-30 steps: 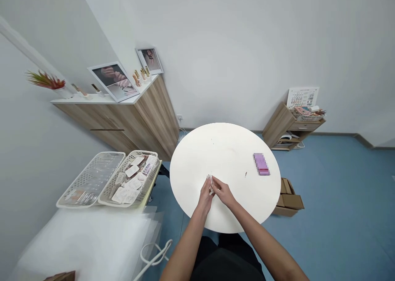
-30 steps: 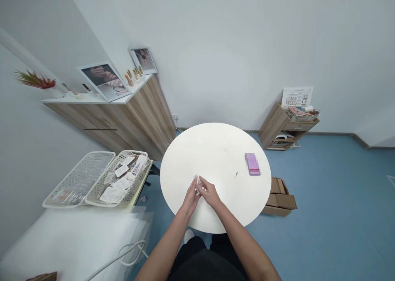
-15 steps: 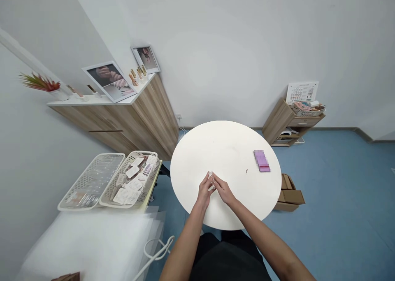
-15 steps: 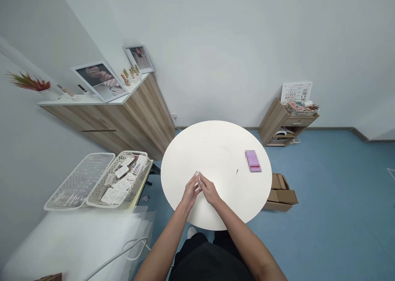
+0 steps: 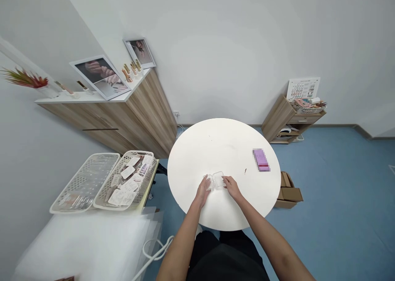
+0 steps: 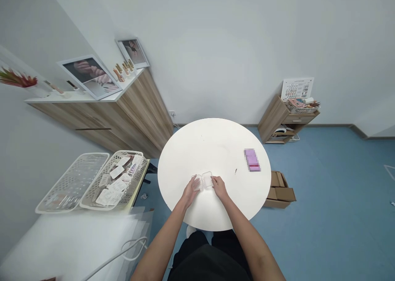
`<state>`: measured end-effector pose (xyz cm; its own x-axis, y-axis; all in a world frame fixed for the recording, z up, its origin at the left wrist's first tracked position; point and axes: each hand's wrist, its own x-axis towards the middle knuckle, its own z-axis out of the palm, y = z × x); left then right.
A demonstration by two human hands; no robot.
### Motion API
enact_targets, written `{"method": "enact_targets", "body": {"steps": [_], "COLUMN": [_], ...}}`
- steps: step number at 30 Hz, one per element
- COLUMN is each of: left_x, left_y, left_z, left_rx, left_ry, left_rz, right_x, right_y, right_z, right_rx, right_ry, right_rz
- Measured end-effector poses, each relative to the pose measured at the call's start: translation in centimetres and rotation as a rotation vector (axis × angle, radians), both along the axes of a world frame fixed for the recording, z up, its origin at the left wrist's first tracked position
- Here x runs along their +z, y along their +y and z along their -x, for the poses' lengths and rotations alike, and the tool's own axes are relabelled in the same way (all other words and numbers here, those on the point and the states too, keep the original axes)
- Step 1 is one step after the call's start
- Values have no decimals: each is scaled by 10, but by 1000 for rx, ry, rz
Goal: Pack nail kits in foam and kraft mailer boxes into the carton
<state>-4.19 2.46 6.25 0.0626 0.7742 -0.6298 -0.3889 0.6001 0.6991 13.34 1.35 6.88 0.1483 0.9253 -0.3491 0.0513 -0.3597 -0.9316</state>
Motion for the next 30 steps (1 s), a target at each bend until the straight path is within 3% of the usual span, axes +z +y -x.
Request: {"method": "enact_targets", "body": {"steps": [3, 7, 12, 16, 20, 25, 30], "left_x": [-24, -37, -36, -24, 0, 29, 38], "left_y": [1, -1, -9, -17, -23, -36, -59], "left_z": [-1, 2, 16, 44, 92, 164, 231], "left_rx": [28, 79, 193, 245, 274, 401, 463], "left_ry": [175, 212, 264, 358, 570, 861, 1088], "left_rz": [5, -9, -83, -190, -364, -487, -496], "right_x": [-23, -43, -57, -58, -46, -19, 7], "right_y": [-1, -1, 5, 23, 45, 63, 68], "right_z": [-4, -12, -22, -10, 33, 118, 215], "right_rx": [-42, -46, 10, 17, 135, 369, 602], "right_ry": [16, 15, -372, -601, -618, -562, -501], "right_rz": [59, 106, 40, -90, -206, -346, -518]}}
